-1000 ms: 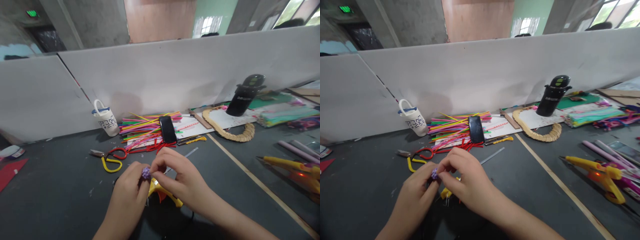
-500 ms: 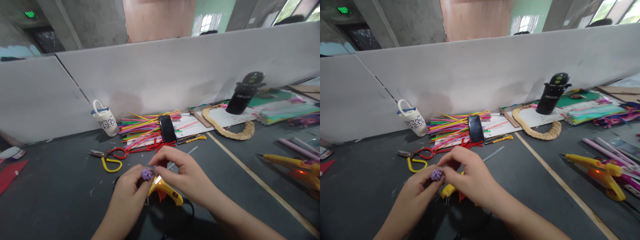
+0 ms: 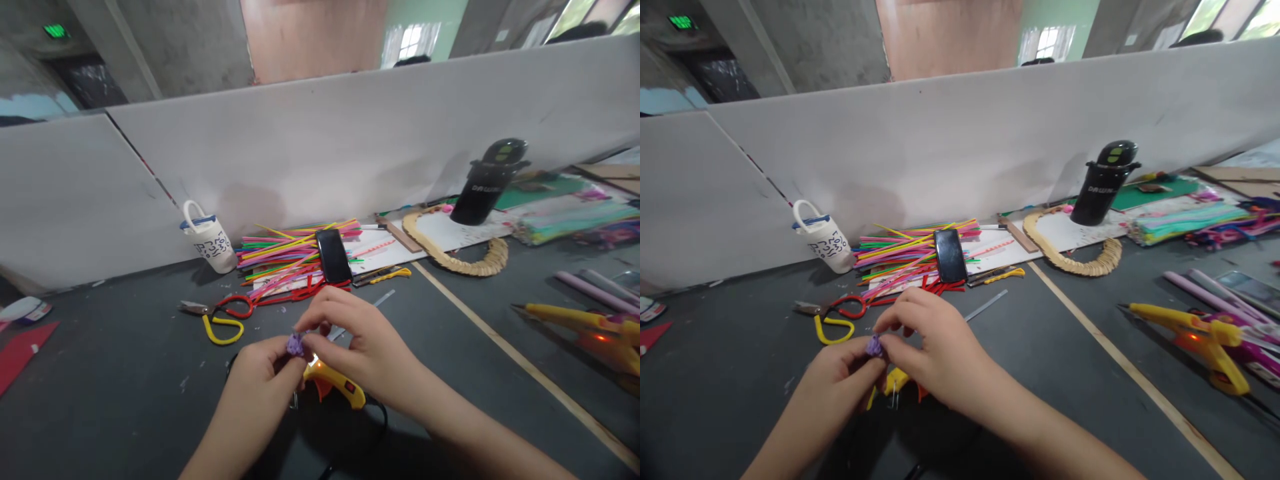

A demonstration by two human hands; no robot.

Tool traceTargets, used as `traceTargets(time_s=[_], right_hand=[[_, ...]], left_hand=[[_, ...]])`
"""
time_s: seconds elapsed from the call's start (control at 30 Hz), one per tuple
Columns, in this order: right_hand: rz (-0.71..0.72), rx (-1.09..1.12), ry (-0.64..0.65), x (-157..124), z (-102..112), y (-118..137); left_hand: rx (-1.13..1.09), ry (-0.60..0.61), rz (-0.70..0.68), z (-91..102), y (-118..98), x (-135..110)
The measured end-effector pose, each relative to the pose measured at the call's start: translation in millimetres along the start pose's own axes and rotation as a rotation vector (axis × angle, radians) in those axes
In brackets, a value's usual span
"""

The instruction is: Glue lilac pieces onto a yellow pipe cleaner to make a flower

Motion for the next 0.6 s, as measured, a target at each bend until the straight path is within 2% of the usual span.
traceTargets(time_s=[0.2,0.37,0.5,0.6], right_hand=[[-0.016,-0.027,0.048,1.3,-0.6,-3.7],[-0.046,-0.036,0.125,2.8,-1.7,-6.2],[-0.083,-0.022,0.139,2.1,-1.5,-8.1],[-0.080,-0.009,0.126,2.2,-0.5,-8.4]], left_hand=[[-0.065,0.109,0.043,-9.2,6.4,1.5],[-0.027,0.108,0.023,-10.4,5.8,0.3],[-0.013,0.108,0.001,-9.8,1.8,-0.6],[-0.081,0.084,-0.015,-7.3,2.7,0.6]])
Point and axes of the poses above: each hand's wrist, its own x-axis towards the middle knuckle, its own z-axis out of the back of the hand, y = z × x, the point moved 7 cm from there along x, towards the middle knuckle, and after that the axes turned 13 degrees about y, right-handed, at the moved point
